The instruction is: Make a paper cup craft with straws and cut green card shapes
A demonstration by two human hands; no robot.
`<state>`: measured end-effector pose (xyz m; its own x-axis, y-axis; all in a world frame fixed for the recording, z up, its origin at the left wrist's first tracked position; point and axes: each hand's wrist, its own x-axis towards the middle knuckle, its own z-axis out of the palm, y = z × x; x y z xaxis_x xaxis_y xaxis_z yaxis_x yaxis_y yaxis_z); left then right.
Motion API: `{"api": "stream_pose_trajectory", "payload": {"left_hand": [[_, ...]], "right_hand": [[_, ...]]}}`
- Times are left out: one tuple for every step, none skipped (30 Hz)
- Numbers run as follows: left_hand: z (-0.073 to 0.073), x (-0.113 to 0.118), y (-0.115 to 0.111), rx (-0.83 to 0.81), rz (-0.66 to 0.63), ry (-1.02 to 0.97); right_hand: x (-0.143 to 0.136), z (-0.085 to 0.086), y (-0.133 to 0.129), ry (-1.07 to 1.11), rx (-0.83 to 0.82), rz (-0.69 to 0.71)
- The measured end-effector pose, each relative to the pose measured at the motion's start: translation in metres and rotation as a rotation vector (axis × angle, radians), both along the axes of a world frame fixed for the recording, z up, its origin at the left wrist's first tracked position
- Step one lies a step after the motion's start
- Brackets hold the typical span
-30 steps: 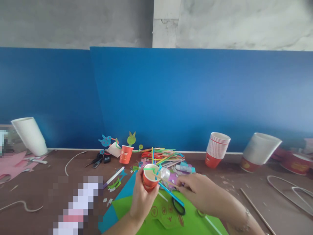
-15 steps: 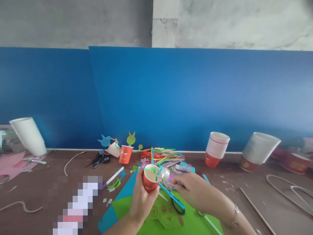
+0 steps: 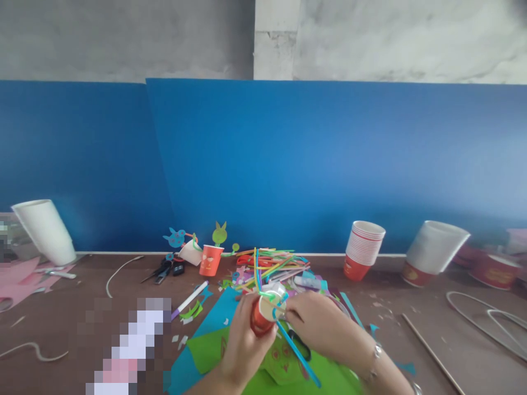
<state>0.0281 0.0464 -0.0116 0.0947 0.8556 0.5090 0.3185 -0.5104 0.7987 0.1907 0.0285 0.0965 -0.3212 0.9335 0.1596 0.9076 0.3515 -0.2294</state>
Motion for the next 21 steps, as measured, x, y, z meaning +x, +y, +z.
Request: {"api": "stream_pose_trajectory", "payload": {"left_hand": [[0.0, -0.001, 0.001, 0.002, -0.021, -0.012], [0.0, -0.001, 0.001, 0.006, -0.042, -0.022], [0.0, -0.001, 0.001, 0.011, -0.057, -0.03], [-0.001, -0.001, 0.001, 0.011, -0.061, -0.037], [-0.002, 0.0, 0.002, 0.007, -0.052, -0.045], [-0.003, 0.0, 0.002, -0.004, -0.029, -0.055], [-0.004, 0.0, 0.004, -0.023, -0.001, -0.068], [-0.004, -0.001, 0.005, -0.047, 0.026, -0.085], [-0.004, -0.002, 0.008, -0.073, 0.045, -0.108], [-0.004, -0.004, 0.01, -0.099, 0.054, -0.136], [-0.003, -0.006, 0.013, -0.122, 0.058, -0.17], [-0.002, -0.008, 0.015, -0.138, 0.069, -0.211], [-0.001, -0.01, 0.018, -0.146, 0.087, -0.257], [0.0, -0.011, 0.02, -0.152, 0.102, -0.304], [0.0, -0.011, 0.021, -0.156, 0.114, -0.348], [0.0, -0.01, 0.022, -0.161, 0.113, -0.385], [0.0, -0.009, 0.023, -0.168, 0.098, -0.408], [-0.001, -0.008, 0.023, -0.176, 0.074, -0.419], [-0.002, -0.006, 0.023, -0.187, 0.046, -0.418], [-0.003, -0.005, 0.023, -0.196, 0.021, -0.41], [-0.005, -0.004, 0.022, -0.203, -0.003, -0.399]], "right_hand": [[0.004, 0.003, -0.001, -0.049, -0.034, 0.004], [0.007, 0.006, -0.003, -0.08, -0.046, -0.011], [0.009, 0.009, -0.004, -0.105, -0.056, -0.023], [0.009, 0.012, -0.005, -0.13, -0.063, -0.035], [0.007, 0.014, -0.006, -0.157, -0.069, -0.056], [0.004, 0.015, -0.006, -0.187, -0.079, -0.082], [0.001, 0.017, -0.007, -0.217, -0.088, -0.114], [-0.002, 0.018, -0.008, -0.24, -0.096, -0.147], [-0.003, 0.02, -0.009, -0.252, -0.096, -0.171], [-0.001, 0.022, -0.01, -0.25, -0.091, -0.187], [0.004, 0.025, -0.01, -0.233, -0.082, -0.197], [0.013, 0.027, -0.01, -0.205, -0.066, -0.201], [0.024, 0.03, -0.01, -0.174, -0.098, -0.22], [0.036, 0.032, -0.008, -0.135, -0.117, -0.241], [0.048, 0.033, -0.005, -0.092, -0.154, -0.255], [0.058, 0.033, -0.001, -0.054, -0.18, -0.264], [0.066, 0.031, 0.004, -0.021, -0.151, -0.282], [0.071, 0.027, 0.01, -0.002, -0.118, -0.316], [0.072, 0.022, 0.016, -0.012, -0.104, -0.352], [0.069, 0.017, 0.022, -0.039, -0.109, -0.354], [0.064, 0.011, 0.027, -0.082, -0.131, -0.356]]}}
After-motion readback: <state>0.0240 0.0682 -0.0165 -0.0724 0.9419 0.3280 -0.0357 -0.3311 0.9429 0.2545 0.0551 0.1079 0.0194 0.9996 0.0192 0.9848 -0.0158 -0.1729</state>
